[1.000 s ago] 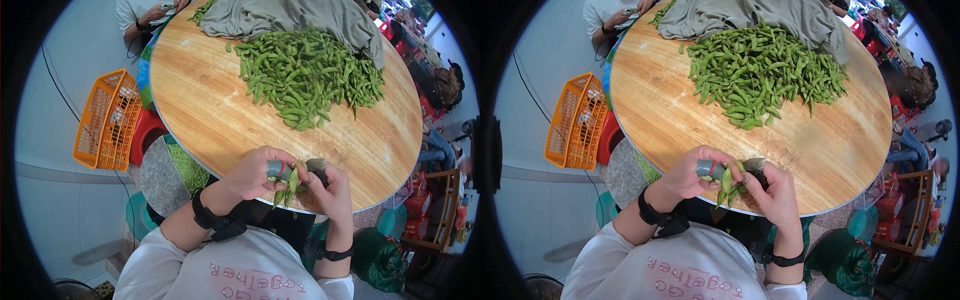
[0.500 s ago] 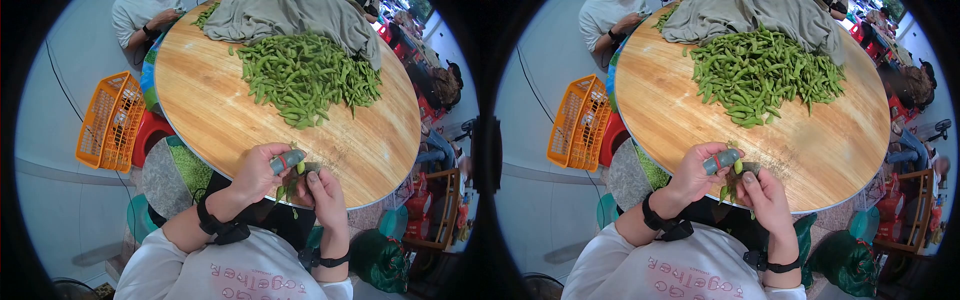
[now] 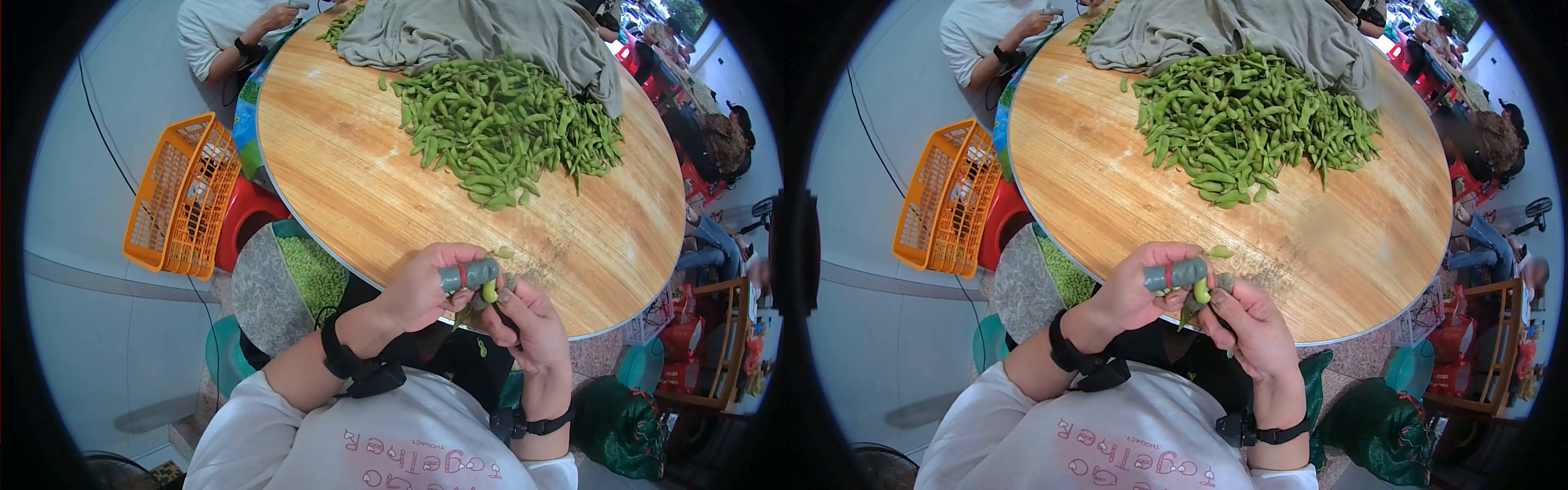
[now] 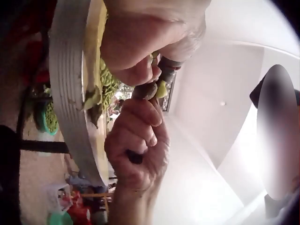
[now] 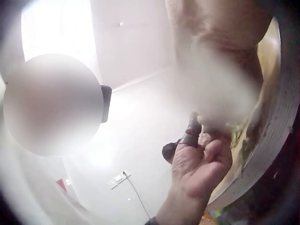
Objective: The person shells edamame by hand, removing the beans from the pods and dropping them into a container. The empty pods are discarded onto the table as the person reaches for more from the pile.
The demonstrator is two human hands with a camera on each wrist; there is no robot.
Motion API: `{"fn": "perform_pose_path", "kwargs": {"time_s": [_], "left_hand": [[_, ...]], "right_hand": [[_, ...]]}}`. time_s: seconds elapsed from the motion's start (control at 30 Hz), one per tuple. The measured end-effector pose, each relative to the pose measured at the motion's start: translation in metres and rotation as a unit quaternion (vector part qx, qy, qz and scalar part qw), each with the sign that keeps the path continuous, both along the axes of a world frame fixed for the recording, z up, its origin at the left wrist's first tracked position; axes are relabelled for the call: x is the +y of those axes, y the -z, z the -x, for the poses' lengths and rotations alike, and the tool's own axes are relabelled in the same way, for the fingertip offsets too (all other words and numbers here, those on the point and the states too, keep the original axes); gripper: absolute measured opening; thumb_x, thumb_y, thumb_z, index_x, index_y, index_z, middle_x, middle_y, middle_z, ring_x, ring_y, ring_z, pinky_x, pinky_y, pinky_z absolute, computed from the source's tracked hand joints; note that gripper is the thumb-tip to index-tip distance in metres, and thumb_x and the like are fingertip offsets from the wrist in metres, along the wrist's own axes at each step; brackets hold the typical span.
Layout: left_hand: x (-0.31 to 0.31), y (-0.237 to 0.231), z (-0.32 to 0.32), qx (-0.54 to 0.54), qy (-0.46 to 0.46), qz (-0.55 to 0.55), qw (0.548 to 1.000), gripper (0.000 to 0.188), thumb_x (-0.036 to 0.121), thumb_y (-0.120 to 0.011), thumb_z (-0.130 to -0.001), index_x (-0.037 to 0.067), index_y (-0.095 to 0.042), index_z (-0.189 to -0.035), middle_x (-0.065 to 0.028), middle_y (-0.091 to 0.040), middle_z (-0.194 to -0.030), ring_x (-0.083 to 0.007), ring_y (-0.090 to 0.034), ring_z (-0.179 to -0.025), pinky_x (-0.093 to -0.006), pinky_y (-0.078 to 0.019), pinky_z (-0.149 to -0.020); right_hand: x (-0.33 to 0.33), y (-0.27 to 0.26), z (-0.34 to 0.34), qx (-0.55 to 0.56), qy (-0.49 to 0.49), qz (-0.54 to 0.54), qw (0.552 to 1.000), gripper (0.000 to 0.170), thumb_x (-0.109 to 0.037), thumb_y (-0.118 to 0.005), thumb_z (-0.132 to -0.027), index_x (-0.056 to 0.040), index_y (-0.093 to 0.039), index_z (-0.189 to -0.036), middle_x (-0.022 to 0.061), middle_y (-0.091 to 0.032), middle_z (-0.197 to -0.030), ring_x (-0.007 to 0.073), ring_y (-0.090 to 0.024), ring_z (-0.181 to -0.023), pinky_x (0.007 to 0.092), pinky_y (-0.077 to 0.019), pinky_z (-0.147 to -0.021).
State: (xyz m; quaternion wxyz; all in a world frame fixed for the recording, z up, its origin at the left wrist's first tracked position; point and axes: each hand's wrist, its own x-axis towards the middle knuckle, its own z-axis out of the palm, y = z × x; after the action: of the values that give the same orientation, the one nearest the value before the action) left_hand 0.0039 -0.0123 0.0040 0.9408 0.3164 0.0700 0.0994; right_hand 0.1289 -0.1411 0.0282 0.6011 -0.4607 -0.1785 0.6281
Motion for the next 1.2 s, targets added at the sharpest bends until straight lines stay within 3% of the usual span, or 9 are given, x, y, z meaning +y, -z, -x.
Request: {"fn": "perform_pose_path", "kwargs": {"time_s": [0.2, 0.3, 0.53, 0.6, 0.73, 0.83, 0.93, 1.1, 1.2], "left_hand": [[-0.011, 0.003, -0.013, 0.107, -0.113, -0.238, 0.959, 0.017, 0.007, -0.063, -0.081, 0.002, -0.056, -0.097, 0.0015, -0.055, -0.085, -0.0037, -0.052, -0.078, -0.0181, -0.0435, -0.067], [-0.007, 0.007, -0.014, 0.129, -0.143, -0.326, 0.926, 0.023, 0.005, -0.064, -0.081, 0.002, -0.056, -0.102, 0.0004, -0.056, -0.089, -0.0055, -0.053, -0.081, -0.0202, -0.0454, -0.069], [-0.004, 0.009, -0.015, 0.078, -0.104, -0.114, 0.985, 0.032, 0.001, -0.057, -0.083, 0.001, -0.052, -0.115, -0.0003, -0.057, -0.093, -0.0059, -0.054, -0.08, -0.0189, -0.0456, -0.069], [-0.007, 0.005, -0.015, 0.108, -0.126, -0.017, 0.986, 0.035, -0.002, -0.052, -0.084, 0.0, -0.05, -0.119, -0.0009, -0.057, -0.095, -0.0053, -0.053, -0.079, -0.0165, -0.0437, -0.067], [-0.007, 0.005, -0.018, 0.163, -0.168, -0.035, 0.972, 0.036, -0.002, -0.049, -0.085, 0.0, -0.049, -0.12, -0.0019, -0.057, -0.097, -0.0051, -0.052, -0.077, -0.0149, -0.0416, -0.063], [-0.004, 0.006, -0.021, 0.13, -0.128, -0.056, 0.982, 0.041, -0.003, -0.051, -0.084, 0.003, -0.048, -0.124, -0.0027, -0.056, -0.099, -0.0058, -0.052, -0.078, -0.0154, -0.0418, -0.061], [-0.003, 0.002, -0.026, 0.168, -0.16, -0.245, 0.941, 0.047, -0.003, -0.053, -0.083, 0.007, -0.045, -0.128, -0.0015, -0.056, -0.097, -0.0081, -0.054, -0.078, -0.0179, -0.0439, -0.062], [0.006, 0.001, -0.029, 0.138, -0.224, -0.526, 0.809, 0.044, -0.004, -0.056, -0.081, 0.009, -0.053, -0.123, 0.0001, -0.06, -0.088, -0.0102, -0.056, -0.077, -0.0212, -0.0463, -0.067], [0.009, 0.007, -0.033, 0.1, -0.275, -0.568, 0.769, 0.038, -0.003, -0.055, -0.081, 0.007, -0.057, -0.117, -0.0006, -0.06, -0.084, -0.0083, -0.056, -0.074, -0.0197, -0.0456, -0.064]], "right_hand": [[0.006, 0.008, 0.001, -0.353, 0.051, 0.027, 0.934, 0.016, -0.014, -0.051, -0.09, -0.0024, -0.056, -0.079, -0.004, -0.051, -0.06, 0.003, -0.044, -0.053, 0.0186, -0.0347, -0.048], [0.009, 0.009, -0.004, -0.386, 0.065, 0.041, 0.919, 0.014, -0.012, -0.051, -0.089, -0.0019, -0.057, -0.082, -0.0038, -0.051, -0.061, 0.0035, -0.044, -0.055, 0.0194, -0.0365, -0.05], [0.019, 0.012, -0.01, -0.18, 0.097, 0.065, 0.977, 0.011, -0.008, -0.052, -0.087, 0.0008, -0.058, -0.083, -0.0001, -0.053, -0.061, 0.0052, -0.048, -0.056, 0.021, -0.0376, -0.051], [0.024, 0.014, 0.0, -0.489, 0.122, 0.028, 0.863, 0.012, -0.009, -0.053, -0.086, 0.0022, -0.058, -0.083, 0.0062, -0.055, -0.062, 0.0099, -0.051, -0.056, 0.0252, -0.0403, -0.051], [0.026, 0.0, 0.001, -0.586, 0.09, 0.027, 0.805, 0.015, -0.011, -0.054, -0.086, 0.0027, -0.056, -0.081, 0.0125, -0.056, -0.058, 0.013, -0.047, -0.05, 0.0306, -0.04, -0.049], [0.034, 0.004, -0.009, -0.517, 0.126, 0.061, 0.845, 0.02, -0.015, -0.055, -0.087, 0.0025, -0.056, -0.078, 0.0056, -0.05, -0.052, 0.0099, -0.043, -0.048, 0.0279, -0.0359, -0.045], [0.042, 0.013, -0.021, -0.424, 0.127, 0.055, 0.895, 0.022, -0.019, -0.055, -0.088, 0.0006, -0.057, -0.078, -0.0012, -0.047, -0.054, 0.0055, -0.039, -0.047, 0.0236, -0.0307, -0.044], [0.049, 0.007, -0.027, -0.183, 0.133, 0.07, 0.972, 0.013, -0.013, -0.057, -0.086, -0.0042, -0.055, -0.077, -0.0042, -0.044, -0.054, 0.0024, -0.035, -0.044, 0.0188, -0.0237, -0.039], [0.052, 0.011, -0.027, -0.038, 0.166, 0.032, 0.985, 0.01, -0.012, -0.057, -0.085, -0.0057, -0.053, -0.079, -0.005, -0.042, -0.053, 0.0025, -0.033, -0.042, 0.0182, -0.022, -0.037]]}}
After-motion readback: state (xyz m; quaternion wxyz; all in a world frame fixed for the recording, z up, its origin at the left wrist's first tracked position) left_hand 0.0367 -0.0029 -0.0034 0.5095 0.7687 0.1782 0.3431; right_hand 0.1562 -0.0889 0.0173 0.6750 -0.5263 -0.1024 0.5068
